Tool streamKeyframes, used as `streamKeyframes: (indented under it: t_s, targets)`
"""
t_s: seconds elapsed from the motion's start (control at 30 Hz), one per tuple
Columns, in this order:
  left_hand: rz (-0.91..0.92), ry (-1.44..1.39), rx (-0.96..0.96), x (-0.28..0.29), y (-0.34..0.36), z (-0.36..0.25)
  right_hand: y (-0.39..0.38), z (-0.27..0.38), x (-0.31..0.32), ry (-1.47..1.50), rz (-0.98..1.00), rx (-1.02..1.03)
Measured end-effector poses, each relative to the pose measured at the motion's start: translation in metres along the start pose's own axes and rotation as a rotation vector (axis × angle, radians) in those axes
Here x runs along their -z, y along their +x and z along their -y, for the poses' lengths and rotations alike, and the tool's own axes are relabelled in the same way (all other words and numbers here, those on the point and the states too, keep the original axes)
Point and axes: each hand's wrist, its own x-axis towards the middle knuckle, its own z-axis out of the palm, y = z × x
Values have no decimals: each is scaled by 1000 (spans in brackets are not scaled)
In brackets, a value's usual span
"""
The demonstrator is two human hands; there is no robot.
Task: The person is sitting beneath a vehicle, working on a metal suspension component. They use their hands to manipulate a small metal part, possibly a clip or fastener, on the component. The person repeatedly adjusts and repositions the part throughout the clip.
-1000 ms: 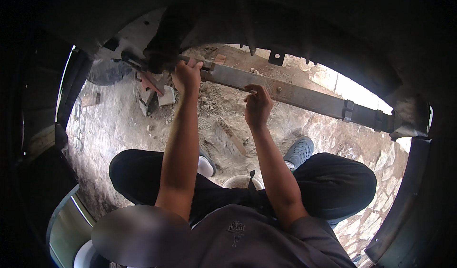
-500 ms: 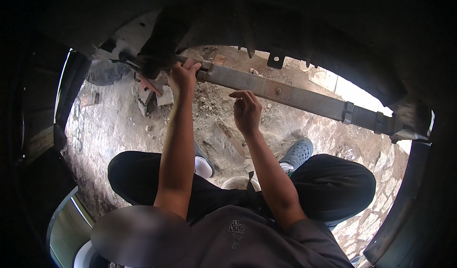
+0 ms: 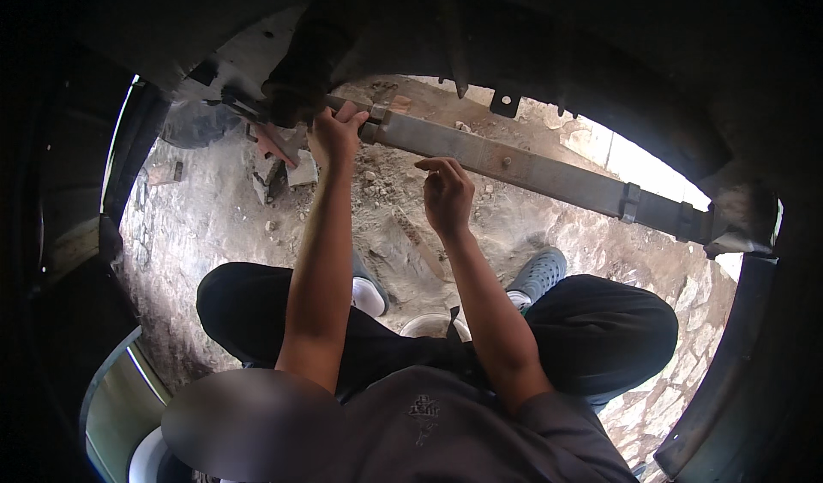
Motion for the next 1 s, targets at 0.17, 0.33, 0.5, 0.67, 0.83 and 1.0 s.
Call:
streamKeyframes:
  t_s: [0.17, 0.33, 0.5, 0.67, 0.83, 1.0]
  targets:
    - [17, 36, 75, 1, 13, -11, -5, -2, -2, 47, 14, -44]
    - [37, 5, 111, 7, 12, -30, -3, 13, 2, 17, 39, -19]
    - [71, -123, 138, 9, 0, -5, -2, 11, 3, 25, 17, 25]
    - [-26, -123, 82, -7, 2, -4, -6, 4, 4, -23, -19, 46]
    - [-72, -60, 130, -12, 12, -15, -4, 14, 1, 20, 13, 24]
    - [32, -81, 198, 8, -3, -27, 0, 25, 4, 43, -16, 20]
